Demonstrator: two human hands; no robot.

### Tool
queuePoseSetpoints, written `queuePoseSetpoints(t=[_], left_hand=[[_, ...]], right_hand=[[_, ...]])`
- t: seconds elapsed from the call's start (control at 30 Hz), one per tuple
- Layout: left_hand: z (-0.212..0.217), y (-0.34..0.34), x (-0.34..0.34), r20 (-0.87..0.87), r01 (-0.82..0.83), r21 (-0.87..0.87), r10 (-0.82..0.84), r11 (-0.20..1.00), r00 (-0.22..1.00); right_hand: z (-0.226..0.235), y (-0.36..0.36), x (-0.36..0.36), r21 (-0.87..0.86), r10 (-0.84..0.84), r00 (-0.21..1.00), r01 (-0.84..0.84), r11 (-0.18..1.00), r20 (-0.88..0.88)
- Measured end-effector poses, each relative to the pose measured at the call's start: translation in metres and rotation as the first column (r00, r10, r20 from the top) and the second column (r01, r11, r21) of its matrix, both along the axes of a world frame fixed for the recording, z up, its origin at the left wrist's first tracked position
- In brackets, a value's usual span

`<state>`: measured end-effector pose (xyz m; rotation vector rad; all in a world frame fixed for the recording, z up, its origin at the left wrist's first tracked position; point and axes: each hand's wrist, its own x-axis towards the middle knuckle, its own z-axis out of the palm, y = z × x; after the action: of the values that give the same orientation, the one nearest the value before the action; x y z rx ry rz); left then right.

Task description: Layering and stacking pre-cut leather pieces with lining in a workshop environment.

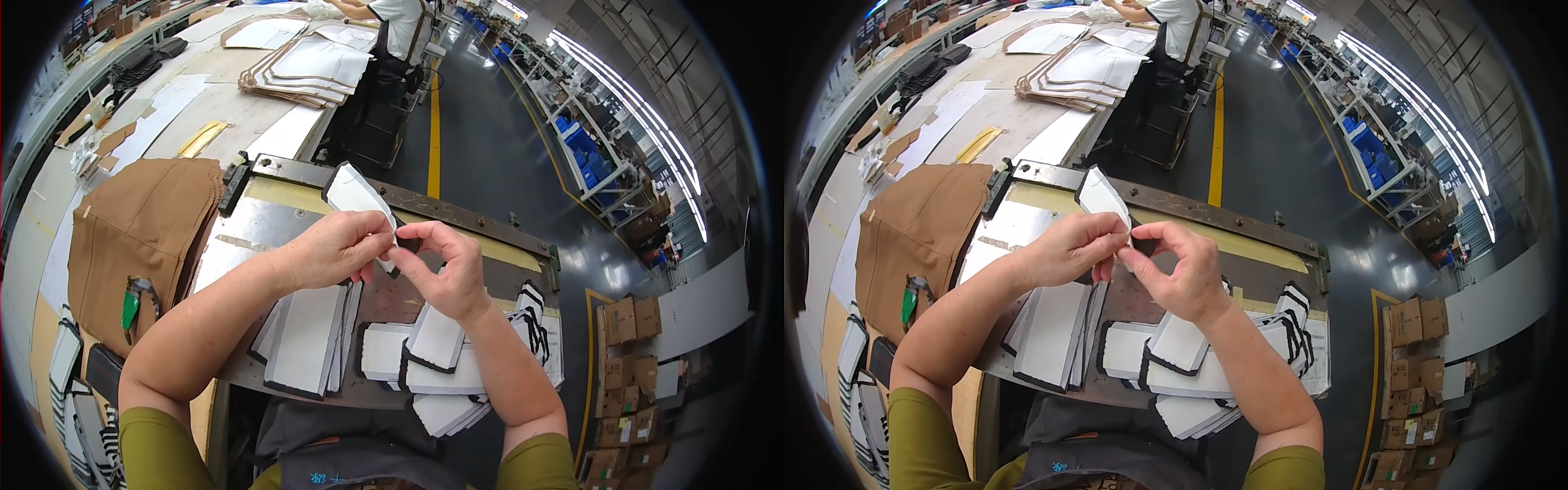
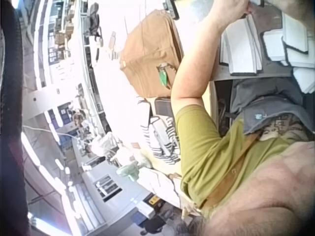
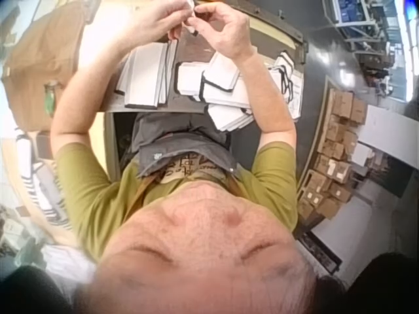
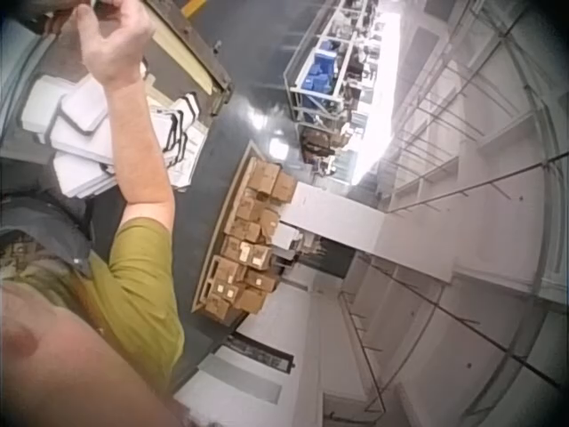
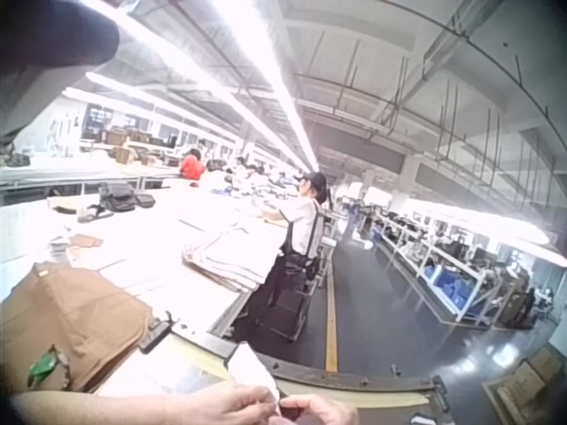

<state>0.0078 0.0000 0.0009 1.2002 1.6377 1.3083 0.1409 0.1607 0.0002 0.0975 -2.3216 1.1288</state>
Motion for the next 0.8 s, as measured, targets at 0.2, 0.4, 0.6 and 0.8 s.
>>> queuePoseSetpoints(t=[0.2, 0.4, 0.6, 0.8], left_hand=[[0.007, -0.005, 0.001, -0.025, 0.040, 0.013, -0.040, 0.999, 0.999], [0.007, -0.004, -0.003, -0.668, -0.053, 0.418, 0.346, 0.907, 0.659], [0.009, -0.010, -0.002, -0.639, -0.083, 0.210, 0.201, 0.974, 0.743], [0.007, -0.008, 0.002, -0.641, -0.064, 0.164, 0.156, 0.984, 0.752]], right_hand=[[0.001, 0.003, -0.001, 0.088, -0.106, 0.994, 0.109, 0.990, -0.038], [0.005, -0.001, 0.002, -0.308, 0.012, 0.999, 0.003, 0.951, 0.047], [0.010, 0.002, 0.003, -0.454, 0.123, 0.977, -0.031, 0.890, 0.175], [0.011, 0.004, 0.003, -0.006, 0.049, 0.977, -0.049, 0.999, 0.209]])
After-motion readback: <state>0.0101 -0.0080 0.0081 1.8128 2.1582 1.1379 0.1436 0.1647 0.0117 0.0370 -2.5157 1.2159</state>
